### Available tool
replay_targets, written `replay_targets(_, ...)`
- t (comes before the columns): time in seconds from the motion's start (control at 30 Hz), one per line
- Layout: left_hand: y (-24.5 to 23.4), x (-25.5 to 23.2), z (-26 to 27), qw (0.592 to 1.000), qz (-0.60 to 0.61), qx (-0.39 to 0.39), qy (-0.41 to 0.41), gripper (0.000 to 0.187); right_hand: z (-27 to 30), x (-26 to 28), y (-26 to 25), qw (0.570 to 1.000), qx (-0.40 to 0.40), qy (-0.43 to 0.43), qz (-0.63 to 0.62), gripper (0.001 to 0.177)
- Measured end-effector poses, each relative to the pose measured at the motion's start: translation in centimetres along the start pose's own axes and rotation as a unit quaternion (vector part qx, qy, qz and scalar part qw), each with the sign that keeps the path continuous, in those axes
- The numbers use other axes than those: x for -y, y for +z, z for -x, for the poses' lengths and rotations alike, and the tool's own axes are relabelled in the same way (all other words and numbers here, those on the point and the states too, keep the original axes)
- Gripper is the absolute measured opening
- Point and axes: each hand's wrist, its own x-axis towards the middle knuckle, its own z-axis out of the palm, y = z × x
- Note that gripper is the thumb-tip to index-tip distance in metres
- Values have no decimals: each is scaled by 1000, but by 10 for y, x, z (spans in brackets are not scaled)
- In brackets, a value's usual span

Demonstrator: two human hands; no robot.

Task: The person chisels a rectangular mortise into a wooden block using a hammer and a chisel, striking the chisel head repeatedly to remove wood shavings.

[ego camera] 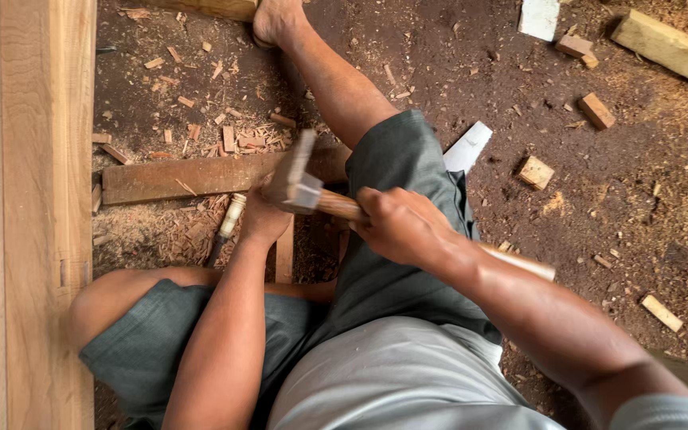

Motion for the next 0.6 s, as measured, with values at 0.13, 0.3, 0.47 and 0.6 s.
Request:
replay_targets(0.13, -27, -45, 15, 989, 141, -30, 33, 14, 41, -31, 12, 992, -53, 102, -50, 36)
replay_targets(0.3, -89, -121, 4, 928, 339, 13, 155, 21, 75, -79, 25, 952, -146, 256, -81, 37)
replay_targets(0.47, -79, -117, -18, 982, 93, -7, 161, 22, 84, -100, 51, 936, -113, 318, -102, 39)
replay_targets(0.6, -40, -99, -34, 945, 283, -52, 157, 33, 79, -114, 55, 931, -108, 328, -123, 42)
